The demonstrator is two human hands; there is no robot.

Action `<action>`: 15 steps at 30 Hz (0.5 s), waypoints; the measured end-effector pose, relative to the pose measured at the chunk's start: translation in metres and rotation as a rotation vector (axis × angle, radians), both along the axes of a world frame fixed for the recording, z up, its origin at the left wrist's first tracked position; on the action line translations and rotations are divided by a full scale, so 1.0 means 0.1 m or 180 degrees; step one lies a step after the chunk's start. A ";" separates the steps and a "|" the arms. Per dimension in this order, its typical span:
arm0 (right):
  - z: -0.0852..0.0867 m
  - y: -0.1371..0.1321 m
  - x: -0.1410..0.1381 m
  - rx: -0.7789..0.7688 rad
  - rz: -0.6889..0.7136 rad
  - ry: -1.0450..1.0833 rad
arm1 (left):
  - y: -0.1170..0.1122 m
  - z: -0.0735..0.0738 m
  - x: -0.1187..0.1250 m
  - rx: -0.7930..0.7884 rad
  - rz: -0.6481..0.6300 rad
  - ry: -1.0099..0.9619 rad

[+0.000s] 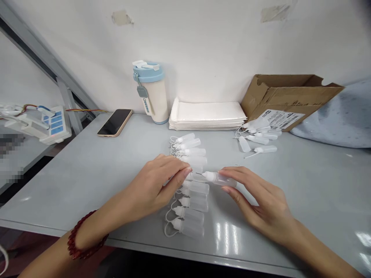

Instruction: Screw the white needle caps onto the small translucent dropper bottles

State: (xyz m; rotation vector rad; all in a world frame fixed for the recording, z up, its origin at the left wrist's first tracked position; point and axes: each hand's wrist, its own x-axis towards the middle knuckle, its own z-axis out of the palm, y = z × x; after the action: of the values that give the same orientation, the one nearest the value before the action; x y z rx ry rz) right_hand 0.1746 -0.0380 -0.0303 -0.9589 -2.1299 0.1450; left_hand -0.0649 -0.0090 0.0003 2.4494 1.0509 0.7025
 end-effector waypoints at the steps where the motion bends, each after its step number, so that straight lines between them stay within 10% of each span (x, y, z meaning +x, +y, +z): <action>1: 0.00 0.00 -0.01 0.0007 -0.0007 0.0016 | 0.00 0.00 0.00 0.0004 -0.0045 -0.0012; 15: 0.04 -0.06 -0.05 0.0028 -0.0031 0.0134 | -0.02 0.09 0.04 -0.0897 -0.0125 -0.0272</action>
State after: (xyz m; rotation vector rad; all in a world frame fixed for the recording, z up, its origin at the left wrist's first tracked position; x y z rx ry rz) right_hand 0.1696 -0.0441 -0.0260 -0.9527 -2.0855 0.1496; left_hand -0.0606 -0.0109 0.0091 2.1743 0.9928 0.5962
